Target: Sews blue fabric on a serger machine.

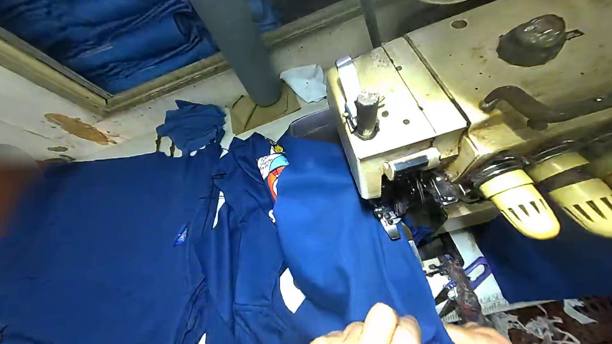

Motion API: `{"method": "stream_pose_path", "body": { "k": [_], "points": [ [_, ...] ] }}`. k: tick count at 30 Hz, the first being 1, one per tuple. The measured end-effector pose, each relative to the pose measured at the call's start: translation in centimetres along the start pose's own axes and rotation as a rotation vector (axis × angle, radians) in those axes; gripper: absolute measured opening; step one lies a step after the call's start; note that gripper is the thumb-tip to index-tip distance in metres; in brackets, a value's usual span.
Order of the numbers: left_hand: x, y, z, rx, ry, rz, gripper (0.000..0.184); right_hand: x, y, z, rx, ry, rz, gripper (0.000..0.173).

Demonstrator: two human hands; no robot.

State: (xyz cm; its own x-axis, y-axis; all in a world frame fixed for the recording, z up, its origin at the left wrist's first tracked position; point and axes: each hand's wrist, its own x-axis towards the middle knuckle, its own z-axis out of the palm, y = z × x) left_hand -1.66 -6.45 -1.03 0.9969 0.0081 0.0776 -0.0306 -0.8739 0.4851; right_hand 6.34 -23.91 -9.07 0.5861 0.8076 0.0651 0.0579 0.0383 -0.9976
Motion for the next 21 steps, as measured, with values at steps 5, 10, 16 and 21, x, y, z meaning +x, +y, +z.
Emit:
{"method": "stream_pose_path", "body": {
  "k": [5,10,16,21],
  "points": [
    [2.9,-0.8,-0.3,0.213,0.150,0.044,0.015,2.8,-1.6,0.5,0.111,0.118,0.036,0.003],
    [5.2,-1.5,0.4,0.302,0.290,0.061,0.024,3.9,-1.5,1.3,0.141,0.173,0.037,0.013],
    [6.4,-0.4,1.4,0.378,0.346,0.015,0.025,4.1,-1.8,1.7,0.108,0.189,0.008,0.016],
    [5.5,-0.7,0.7,0.327,0.252,0.022,0.022,4.2,-1.5,1.9,0.102,0.193,-0.012,0.017]
  ]
}}
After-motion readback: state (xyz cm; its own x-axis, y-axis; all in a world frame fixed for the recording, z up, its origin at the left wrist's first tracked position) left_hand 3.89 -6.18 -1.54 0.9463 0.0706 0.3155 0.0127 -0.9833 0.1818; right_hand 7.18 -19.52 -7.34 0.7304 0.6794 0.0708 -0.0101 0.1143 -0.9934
